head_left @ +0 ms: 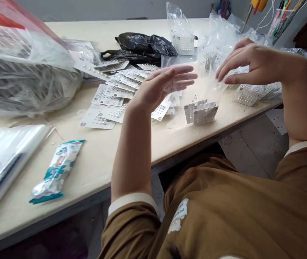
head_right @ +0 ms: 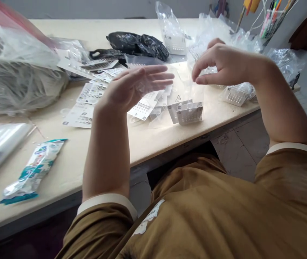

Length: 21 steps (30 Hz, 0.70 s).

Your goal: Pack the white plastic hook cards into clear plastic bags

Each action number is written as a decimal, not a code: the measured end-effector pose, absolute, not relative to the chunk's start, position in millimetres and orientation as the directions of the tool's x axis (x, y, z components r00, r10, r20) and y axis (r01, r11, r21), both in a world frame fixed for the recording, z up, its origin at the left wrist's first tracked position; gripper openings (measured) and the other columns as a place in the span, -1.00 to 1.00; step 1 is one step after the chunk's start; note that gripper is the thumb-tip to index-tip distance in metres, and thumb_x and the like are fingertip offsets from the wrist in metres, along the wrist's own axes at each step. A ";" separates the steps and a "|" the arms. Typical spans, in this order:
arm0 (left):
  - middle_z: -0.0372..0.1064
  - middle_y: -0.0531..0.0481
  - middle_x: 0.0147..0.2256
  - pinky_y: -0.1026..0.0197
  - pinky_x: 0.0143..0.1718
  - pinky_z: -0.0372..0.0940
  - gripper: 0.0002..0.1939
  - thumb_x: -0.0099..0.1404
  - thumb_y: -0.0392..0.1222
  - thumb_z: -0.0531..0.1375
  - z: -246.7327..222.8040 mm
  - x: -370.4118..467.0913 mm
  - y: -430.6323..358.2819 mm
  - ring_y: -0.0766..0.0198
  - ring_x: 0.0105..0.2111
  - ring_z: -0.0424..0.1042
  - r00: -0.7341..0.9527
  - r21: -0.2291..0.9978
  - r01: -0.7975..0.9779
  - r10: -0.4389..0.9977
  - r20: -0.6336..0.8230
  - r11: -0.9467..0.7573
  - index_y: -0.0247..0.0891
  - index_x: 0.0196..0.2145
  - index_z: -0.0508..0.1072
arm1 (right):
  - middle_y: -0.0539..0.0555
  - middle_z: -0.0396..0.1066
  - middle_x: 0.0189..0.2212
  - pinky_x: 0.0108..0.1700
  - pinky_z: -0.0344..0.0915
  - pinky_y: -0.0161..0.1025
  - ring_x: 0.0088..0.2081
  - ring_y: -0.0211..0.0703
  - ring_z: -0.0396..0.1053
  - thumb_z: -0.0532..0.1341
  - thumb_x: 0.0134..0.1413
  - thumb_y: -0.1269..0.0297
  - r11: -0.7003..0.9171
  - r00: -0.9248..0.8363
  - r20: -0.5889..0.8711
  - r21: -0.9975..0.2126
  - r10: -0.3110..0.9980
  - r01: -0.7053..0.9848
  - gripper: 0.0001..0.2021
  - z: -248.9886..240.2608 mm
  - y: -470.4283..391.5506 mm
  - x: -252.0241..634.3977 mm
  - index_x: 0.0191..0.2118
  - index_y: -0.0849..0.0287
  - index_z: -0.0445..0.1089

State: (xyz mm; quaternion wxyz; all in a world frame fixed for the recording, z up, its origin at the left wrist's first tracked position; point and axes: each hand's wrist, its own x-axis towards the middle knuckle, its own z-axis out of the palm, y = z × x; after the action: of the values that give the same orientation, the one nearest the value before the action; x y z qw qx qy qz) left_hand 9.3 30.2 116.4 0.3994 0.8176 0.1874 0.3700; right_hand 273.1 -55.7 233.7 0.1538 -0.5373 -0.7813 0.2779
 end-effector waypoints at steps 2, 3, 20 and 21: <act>0.55 -0.13 0.02 -0.14 0.17 0.39 -0.40 0.46 0.25 0.05 112.0 8.5 26.9 0.06 0.07 0.53 0.673 0.868 -0.173 0.587 0.450 -0.466 -0.26 0.17 0.45 | 0.00 0.61 -0.15 0.13 0.28 -0.23 0.01 -0.32 0.50 -0.08 0.43 0.15 0.284 -0.401 -0.127 -0.516 0.907 0.808 -0.56 238.8 -54.9 265.5 -0.18 0.31 0.47; 0.55 -0.11 0.03 -0.14 0.20 0.38 -0.45 0.42 0.23 0.13 109.4 8.2 25.2 0.04 0.09 0.51 0.669 0.884 -0.257 0.588 0.454 -0.391 -0.23 0.13 0.49 | 0.02 0.61 -0.14 0.11 0.29 -0.22 -0.02 -0.29 0.51 -0.07 0.44 0.15 0.294 -0.410 -0.168 -0.466 0.896 0.834 -0.58 240.8 -54.6 260.1 -0.10 0.32 0.45; 0.56 0.10 0.02 -0.13 0.35 0.25 -0.56 0.36 0.16 0.21 105.2 4.9 -14.1 0.02 0.15 0.47 0.620 0.858 -0.410 0.596 0.510 -0.309 -0.06 0.09 0.52 | 0.03 0.57 -0.09 -0.12 0.43 -0.06 -0.22 -0.10 0.53 0.08 0.35 0.13 0.302 -0.305 -0.447 -0.081 0.841 0.950 -0.71 248.4 -64.3 215.5 0.04 0.01 0.45; 0.56 0.12 0.02 -0.12 0.35 0.26 -0.57 0.34 0.16 0.22 105.1 5.2 -15.8 0.01 0.15 0.47 0.618 0.855 -0.413 0.593 0.516 -0.313 -0.02 0.07 0.54 | 0.04 0.58 -0.13 -0.11 0.42 -0.02 -0.22 -0.07 0.52 0.07 0.35 0.05 0.311 -0.284 -0.474 -0.021 0.834 0.950 -0.68 249.5 -64.6 215.0 0.01 0.02 0.47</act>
State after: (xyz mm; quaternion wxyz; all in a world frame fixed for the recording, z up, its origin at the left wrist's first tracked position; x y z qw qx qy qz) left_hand 5.2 -15.8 105.1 0.5823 0.6854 0.0658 0.4321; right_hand 215.0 -64.6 249.5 -0.1920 -0.5668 -0.7867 0.1517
